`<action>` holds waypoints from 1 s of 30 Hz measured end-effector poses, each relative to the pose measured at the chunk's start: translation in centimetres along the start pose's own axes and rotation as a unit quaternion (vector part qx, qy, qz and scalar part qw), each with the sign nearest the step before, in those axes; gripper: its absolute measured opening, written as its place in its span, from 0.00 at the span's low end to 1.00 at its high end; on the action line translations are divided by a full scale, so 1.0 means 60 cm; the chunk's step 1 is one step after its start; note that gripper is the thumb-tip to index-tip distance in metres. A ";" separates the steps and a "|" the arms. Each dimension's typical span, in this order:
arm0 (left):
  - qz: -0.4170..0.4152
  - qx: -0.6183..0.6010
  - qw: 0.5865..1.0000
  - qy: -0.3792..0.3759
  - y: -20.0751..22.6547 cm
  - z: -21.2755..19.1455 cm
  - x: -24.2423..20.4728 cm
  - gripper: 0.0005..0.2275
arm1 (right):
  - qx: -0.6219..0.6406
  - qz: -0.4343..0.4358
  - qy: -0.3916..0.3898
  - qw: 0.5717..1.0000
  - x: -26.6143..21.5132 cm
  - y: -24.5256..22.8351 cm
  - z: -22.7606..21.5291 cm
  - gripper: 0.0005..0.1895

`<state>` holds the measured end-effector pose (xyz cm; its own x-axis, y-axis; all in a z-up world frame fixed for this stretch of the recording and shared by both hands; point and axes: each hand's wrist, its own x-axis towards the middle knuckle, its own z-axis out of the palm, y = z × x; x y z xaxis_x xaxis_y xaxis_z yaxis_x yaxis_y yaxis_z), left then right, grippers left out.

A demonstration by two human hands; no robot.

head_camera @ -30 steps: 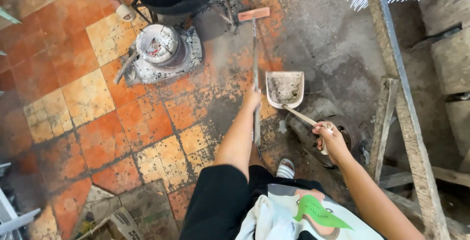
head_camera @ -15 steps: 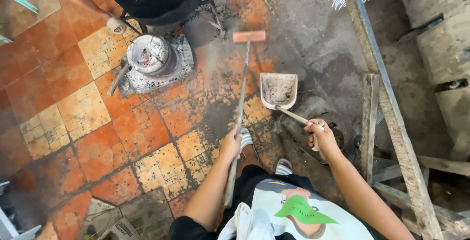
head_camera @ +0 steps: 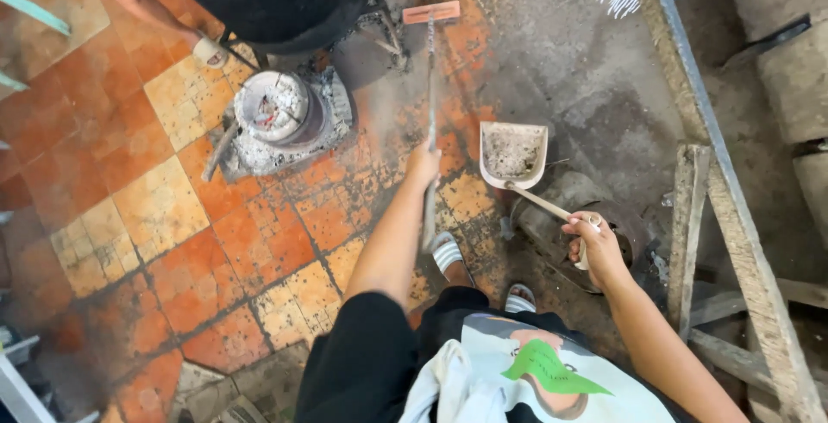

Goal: The person walks through a cluttered workshop and sweeps debris on a tiled floor into a dustpan using a broom. They repeatedly sweep near a charcoal stove and a large black barrel, then set the broom and dustpan aside.

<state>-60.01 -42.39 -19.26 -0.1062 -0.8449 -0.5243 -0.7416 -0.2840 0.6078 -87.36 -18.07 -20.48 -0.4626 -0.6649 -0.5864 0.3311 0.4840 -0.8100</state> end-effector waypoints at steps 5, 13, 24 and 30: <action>0.031 0.101 0.993 -0.043 -0.039 -0.093 -0.046 0.24 | 0.026 -0.015 0.032 0.999 0.039 -0.011 0.009 0.12; 0.132 0.193 0.962 -0.140 0.059 -0.043 0.088 0.29 | 0.042 -0.023 0.077 0.996 0.088 -0.039 0.028 0.12; 0.215 0.219 0.935 -0.178 0.127 0.125 0.356 0.24 | 0.013 -0.028 0.086 0.996 0.265 -0.108 0.042 0.10; 0.109 0.174 0.963 -0.176 0.034 -0.142 0.153 0.29 | -0.021 -0.024 0.051 0.998 0.345 -0.141 0.089 0.11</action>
<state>-56.85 -54.60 -17.79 -0.4575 -0.6434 -0.6138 -0.8464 0.1033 0.5225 -95.36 -38.96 -25.82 -0.5594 -0.6273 -0.5418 0.2721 0.4784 -0.8349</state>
